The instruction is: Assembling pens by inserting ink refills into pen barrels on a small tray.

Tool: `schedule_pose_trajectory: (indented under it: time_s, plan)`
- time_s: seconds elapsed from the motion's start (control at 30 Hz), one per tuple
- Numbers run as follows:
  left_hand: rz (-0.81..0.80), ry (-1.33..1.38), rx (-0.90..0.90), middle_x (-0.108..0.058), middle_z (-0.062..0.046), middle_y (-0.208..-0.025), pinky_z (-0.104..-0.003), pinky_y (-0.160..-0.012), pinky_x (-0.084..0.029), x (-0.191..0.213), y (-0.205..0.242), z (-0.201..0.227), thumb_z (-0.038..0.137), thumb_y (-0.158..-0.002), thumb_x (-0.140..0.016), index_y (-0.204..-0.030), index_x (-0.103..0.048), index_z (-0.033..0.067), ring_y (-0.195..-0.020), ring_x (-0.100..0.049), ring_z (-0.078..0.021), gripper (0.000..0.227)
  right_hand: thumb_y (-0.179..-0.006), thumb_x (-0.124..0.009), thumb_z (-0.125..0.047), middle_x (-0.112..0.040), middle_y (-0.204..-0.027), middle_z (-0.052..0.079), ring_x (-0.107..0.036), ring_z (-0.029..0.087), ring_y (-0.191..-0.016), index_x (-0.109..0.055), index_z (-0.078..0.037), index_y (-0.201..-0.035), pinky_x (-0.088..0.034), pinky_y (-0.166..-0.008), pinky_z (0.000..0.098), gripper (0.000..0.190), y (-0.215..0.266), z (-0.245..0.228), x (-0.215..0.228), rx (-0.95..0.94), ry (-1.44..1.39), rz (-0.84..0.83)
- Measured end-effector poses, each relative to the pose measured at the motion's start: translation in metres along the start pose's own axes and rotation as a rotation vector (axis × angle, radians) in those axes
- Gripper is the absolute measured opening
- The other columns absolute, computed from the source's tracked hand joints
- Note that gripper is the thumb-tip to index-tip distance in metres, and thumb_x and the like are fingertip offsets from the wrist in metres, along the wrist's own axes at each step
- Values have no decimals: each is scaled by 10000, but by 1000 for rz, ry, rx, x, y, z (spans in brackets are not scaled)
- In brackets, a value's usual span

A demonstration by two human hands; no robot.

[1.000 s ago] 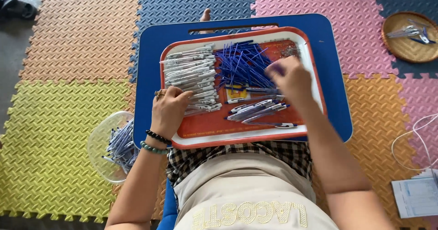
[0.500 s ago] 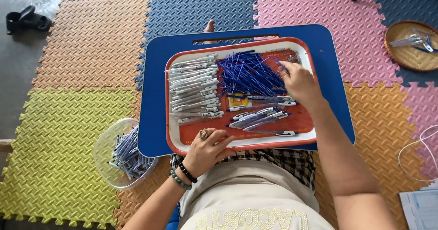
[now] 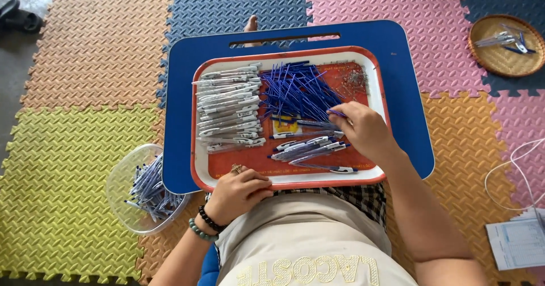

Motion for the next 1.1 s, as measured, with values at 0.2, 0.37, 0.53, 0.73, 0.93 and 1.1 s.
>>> schedule_pose_trajectory:
  time_s: [0.2, 0.37, 0.53, 0.73, 0.93, 1.1]
  plan:
    - [71, 106, 191, -788, 53, -1050, -366, -707, -639, -5, -46, -11, 285, -1048, -796, -1188, -829, 294, -831, -797, -257, 145, -1250, -475, -384, -779, -944, 107, -714, 201, -664, -812, -124, -1274, -583, -727, 387, 427, 57, 58, -8, -503, -528, 5]
    - [39, -54, 157, -765, 62, -1085, -406, -678, -639, -37, -96, -2, 285, -1060, -771, -1188, -807, 285, -784, -792, -277, 133, -1254, -454, -595, -745, -773, 113, -746, 327, -771, -846, -225, -1096, -620, -809, 469, 562, 71, 81, 8, -472, -243, 120]
    - [-104, -121, 137, -761, 36, -1122, -449, -693, -638, -89, -123, 4, 291, -1083, -723, -1256, -779, 302, -807, -804, -330, 182, -1214, -559, -537, -796, -852, 92, -788, 385, -915, -796, -223, -1148, -637, -867, 527, 399, 75, 64, 9, -402, -42, 111]
    - [-190, -207, 153, -772, -2, -1165, -456, -695, -634, -112, -115, -1, 259, -1097, -698, -1371, -752, 305, -818, -818, -361, 284, -1166, -682, -261, -835, -964, 101, -813, 345, -987, -749, -182, -1204, -665, -909, 488, 111, 87, 68, 0, -277, 75, 17]
    - [-134, -233, 159, -724, 6, -1182, -449, -693, -631, -109, -118, 0, 166, -1051, -684, -1398, -737, 338, -762, -808, -349, 391, -1075, -775, -191, -838, -944, 86, -830, 322, -989, -778, -195, -1118, -669, -895, 442, 43, 82, 56, 10, -297, -70, 45]
    - [-47, -43, 223, -708, -92, -1248, -518, -766, -648, -49, -129, 9, 8, -1022, -662, -1521, -709, 261, -966, -803, -445, 562, -994, -873, -160, -857, -857, 106, -808, 188, -790, -840, -130, -1059, -660, -777, 333, 78, 73, 32, 19, -427, -529, 115]
Point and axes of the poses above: each hand's wrist, its own y-axis away from the middle knuckle, its own x-axis out of the back of the hand, z = x × y, the point moved 10 cm from there along -y, towards the middle knuckle
